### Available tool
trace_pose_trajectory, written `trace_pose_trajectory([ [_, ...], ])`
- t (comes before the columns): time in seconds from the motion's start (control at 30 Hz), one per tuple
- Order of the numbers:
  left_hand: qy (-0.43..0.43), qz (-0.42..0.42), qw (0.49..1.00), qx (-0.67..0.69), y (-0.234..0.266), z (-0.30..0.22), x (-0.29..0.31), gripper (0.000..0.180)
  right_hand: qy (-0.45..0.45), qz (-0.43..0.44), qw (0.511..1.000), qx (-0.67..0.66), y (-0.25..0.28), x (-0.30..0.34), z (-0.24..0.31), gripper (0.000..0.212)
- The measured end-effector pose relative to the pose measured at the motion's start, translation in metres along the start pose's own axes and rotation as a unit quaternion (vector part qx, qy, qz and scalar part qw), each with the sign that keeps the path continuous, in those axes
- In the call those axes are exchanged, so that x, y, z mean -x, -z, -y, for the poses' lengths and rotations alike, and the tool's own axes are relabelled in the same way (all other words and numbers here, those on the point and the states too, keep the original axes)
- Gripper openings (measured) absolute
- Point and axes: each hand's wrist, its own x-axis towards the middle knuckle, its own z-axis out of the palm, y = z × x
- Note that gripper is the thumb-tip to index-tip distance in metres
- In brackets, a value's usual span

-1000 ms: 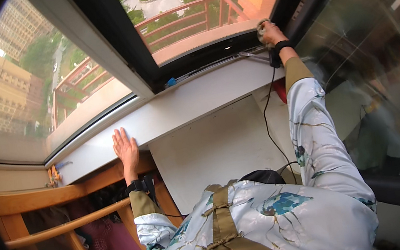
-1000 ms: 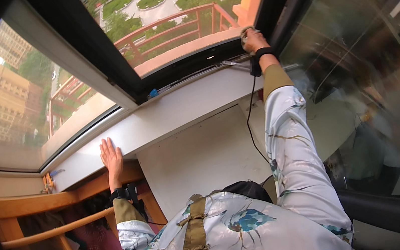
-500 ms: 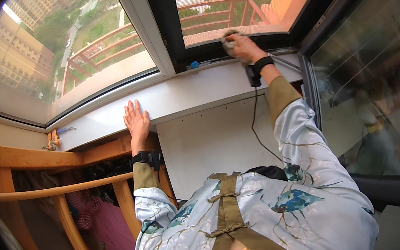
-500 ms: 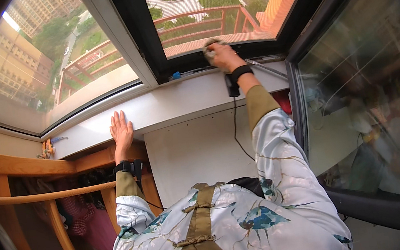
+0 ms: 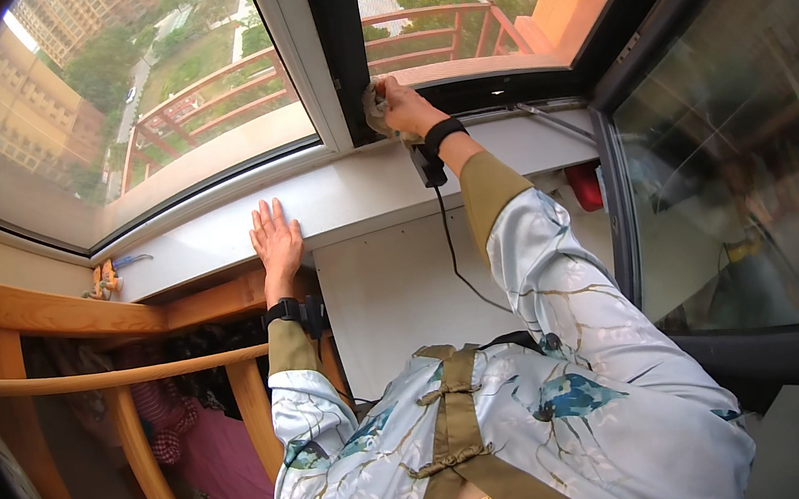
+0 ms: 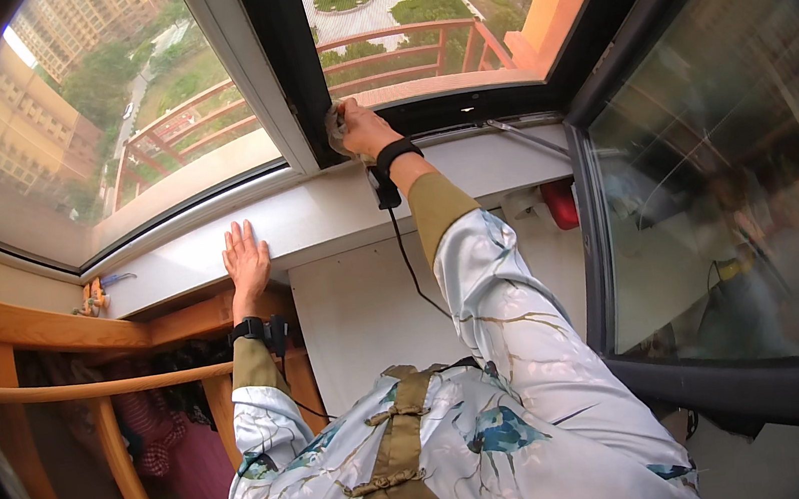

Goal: The person wipes a white container with a cloth, moves it and a red case aside, then wipes the surfaces of the window sill and the inner frames of an open window.

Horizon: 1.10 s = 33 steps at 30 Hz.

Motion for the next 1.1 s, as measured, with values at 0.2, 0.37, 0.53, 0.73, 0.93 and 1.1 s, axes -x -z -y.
trace_pose_trajectory([
  [0.2,0.002,0.008,1.000,0.015,-0.001,0.011,0.004,0.057,-0.064,0.090,0.986,0.121,0.008,0.003,0.023,0.032],
  [0.37,-0.002,0.010,1.000,0.012,0.002,-0.007,-0.003,0.057,-0.008,0.030,0.976,0.217,0.030,0.016,-0.028,0.036],
  [0.53,0.002,0.010,1.000,0.018,0.001,0.010,0.004,0.057,0.025,0.055,0.969,0.241,0.049,0.032,-0.018,0.037],
  [0.73,-0.003,0.008,1.000,0.019,0.002,0.002,-0.001,0.056,-0.097,-0.021,0.964,0.248,0.115,0.055,-0.087,0.037],
  [0.93,0.002,0.011,1.000,0.026,0.005,0.002,0.005,0.055,-0.157,-0.034,0.964,0.213,0.134,0.051,-0.100,0.039],
  [1.1,-0.003,0.001,1.000,0.020,0.003,0.001,0.003,0.055,-0.214,-0.168,0.951,0.150,0.175,0.058,-0.116,0.037],
])
